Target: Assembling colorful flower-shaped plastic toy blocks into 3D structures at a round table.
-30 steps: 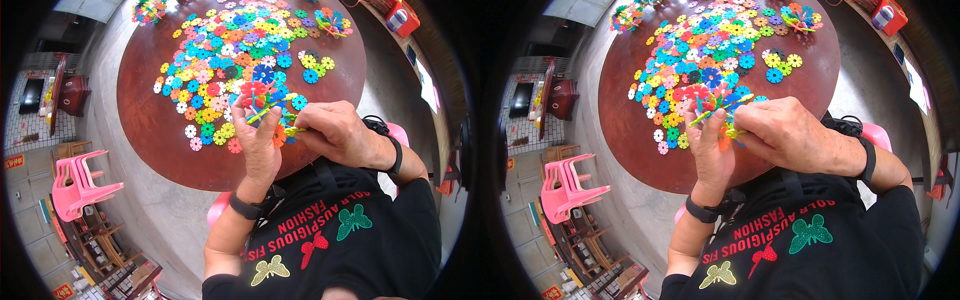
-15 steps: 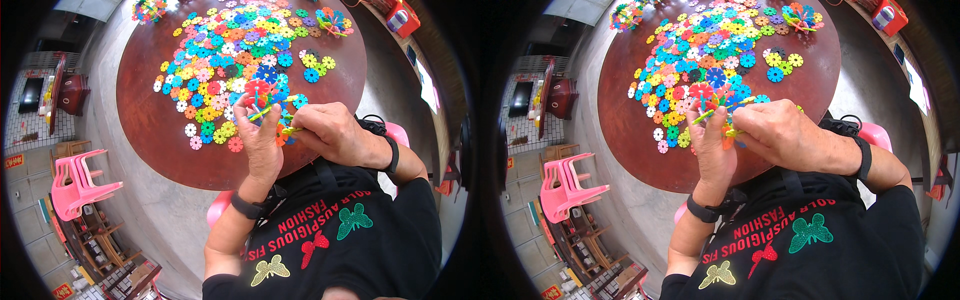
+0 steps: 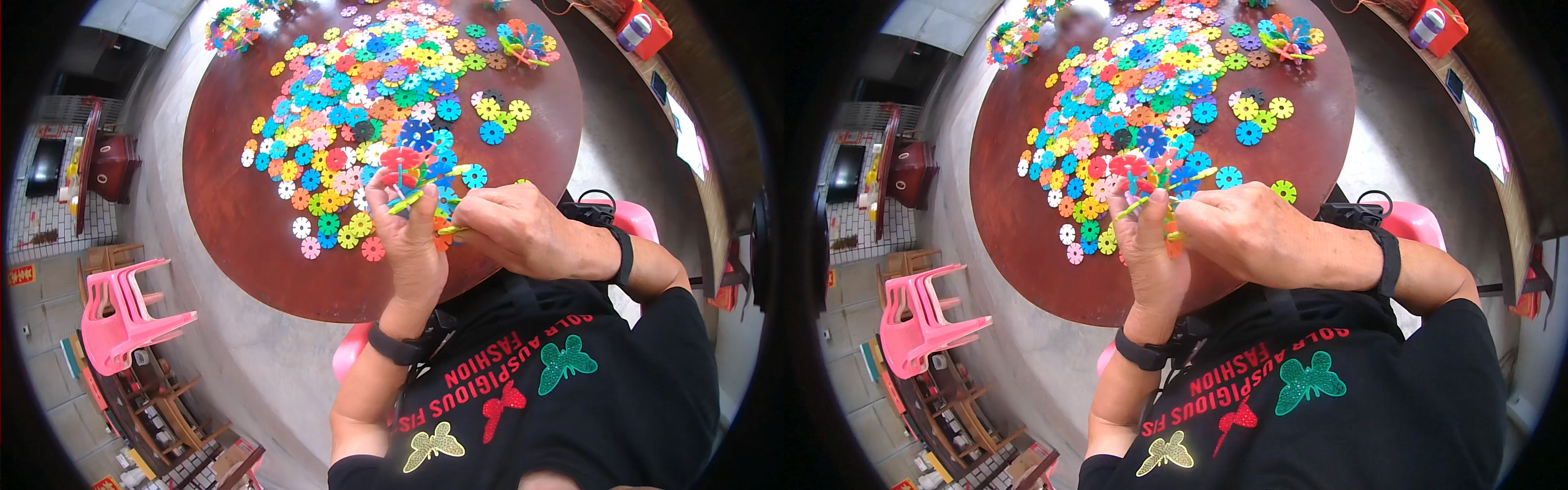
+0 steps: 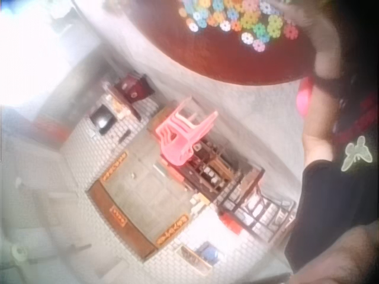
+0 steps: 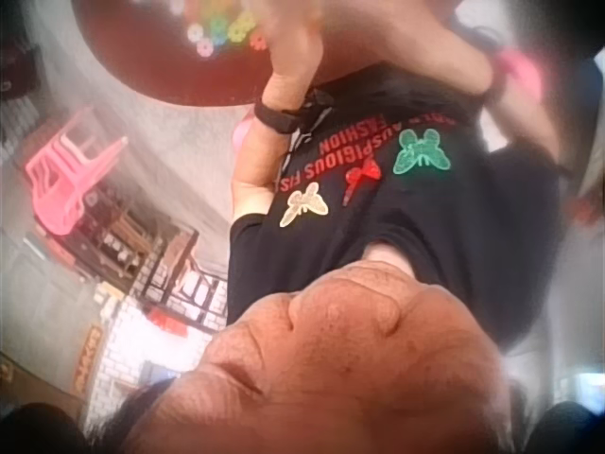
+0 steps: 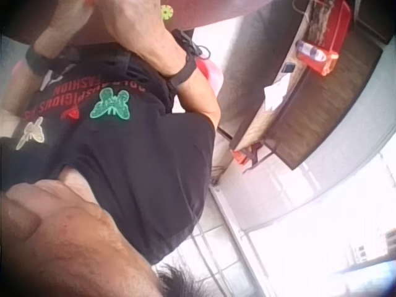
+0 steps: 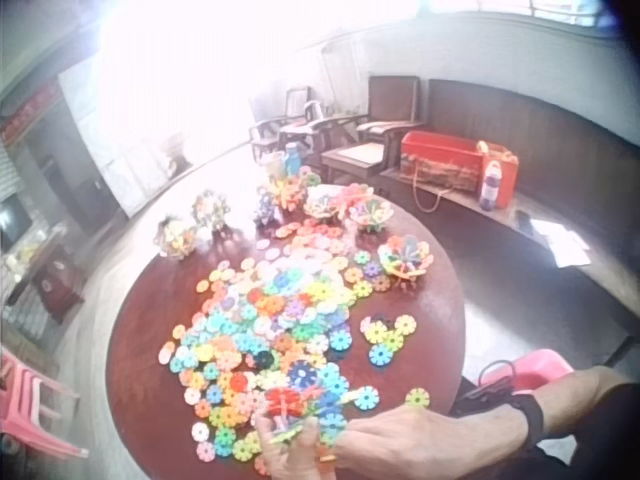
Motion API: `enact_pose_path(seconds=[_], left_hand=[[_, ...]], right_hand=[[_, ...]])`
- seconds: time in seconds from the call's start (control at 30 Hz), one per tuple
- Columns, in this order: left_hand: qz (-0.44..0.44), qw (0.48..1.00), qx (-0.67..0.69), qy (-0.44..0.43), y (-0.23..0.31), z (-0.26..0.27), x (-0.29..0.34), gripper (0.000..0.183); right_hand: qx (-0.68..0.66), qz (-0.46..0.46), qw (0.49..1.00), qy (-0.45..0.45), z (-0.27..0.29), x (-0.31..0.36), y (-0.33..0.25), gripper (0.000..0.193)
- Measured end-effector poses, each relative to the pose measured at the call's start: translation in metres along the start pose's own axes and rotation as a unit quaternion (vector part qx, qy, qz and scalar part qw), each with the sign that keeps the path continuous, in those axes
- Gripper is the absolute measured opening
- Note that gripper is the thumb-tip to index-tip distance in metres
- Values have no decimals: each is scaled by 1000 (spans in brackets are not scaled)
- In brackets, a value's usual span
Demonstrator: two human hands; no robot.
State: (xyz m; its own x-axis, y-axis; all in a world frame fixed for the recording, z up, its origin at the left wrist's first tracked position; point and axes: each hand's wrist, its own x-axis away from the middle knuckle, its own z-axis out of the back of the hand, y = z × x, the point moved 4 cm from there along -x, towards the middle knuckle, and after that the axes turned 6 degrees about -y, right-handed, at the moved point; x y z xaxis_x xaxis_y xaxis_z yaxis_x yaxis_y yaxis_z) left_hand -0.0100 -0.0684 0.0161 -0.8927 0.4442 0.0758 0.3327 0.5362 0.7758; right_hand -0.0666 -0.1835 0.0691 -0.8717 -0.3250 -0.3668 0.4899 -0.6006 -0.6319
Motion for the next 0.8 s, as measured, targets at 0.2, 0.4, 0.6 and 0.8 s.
enact_pose_path(seconds=[0.2, 0.4, 0.6, 0.8], left_hand=[[17, 1000, 16, -8, 3, 22, -11, 42], [84, 991, 102, -33, 7, 35, -26, 45], [113, 980, 143, -74, 15, 31, -24, 54], [129, 977, 167, -33, 8, 44, -27, 54]], right_hand=[[-49, -13, 999, 21, 20, -13, 13, 16], [203, -124, 971, 0, 40, 4, 102, 16], [258, -168, 950, -59, 28, 13, 121, 23], [226, -182, 955, -52, 36, 10, 116, 21]])
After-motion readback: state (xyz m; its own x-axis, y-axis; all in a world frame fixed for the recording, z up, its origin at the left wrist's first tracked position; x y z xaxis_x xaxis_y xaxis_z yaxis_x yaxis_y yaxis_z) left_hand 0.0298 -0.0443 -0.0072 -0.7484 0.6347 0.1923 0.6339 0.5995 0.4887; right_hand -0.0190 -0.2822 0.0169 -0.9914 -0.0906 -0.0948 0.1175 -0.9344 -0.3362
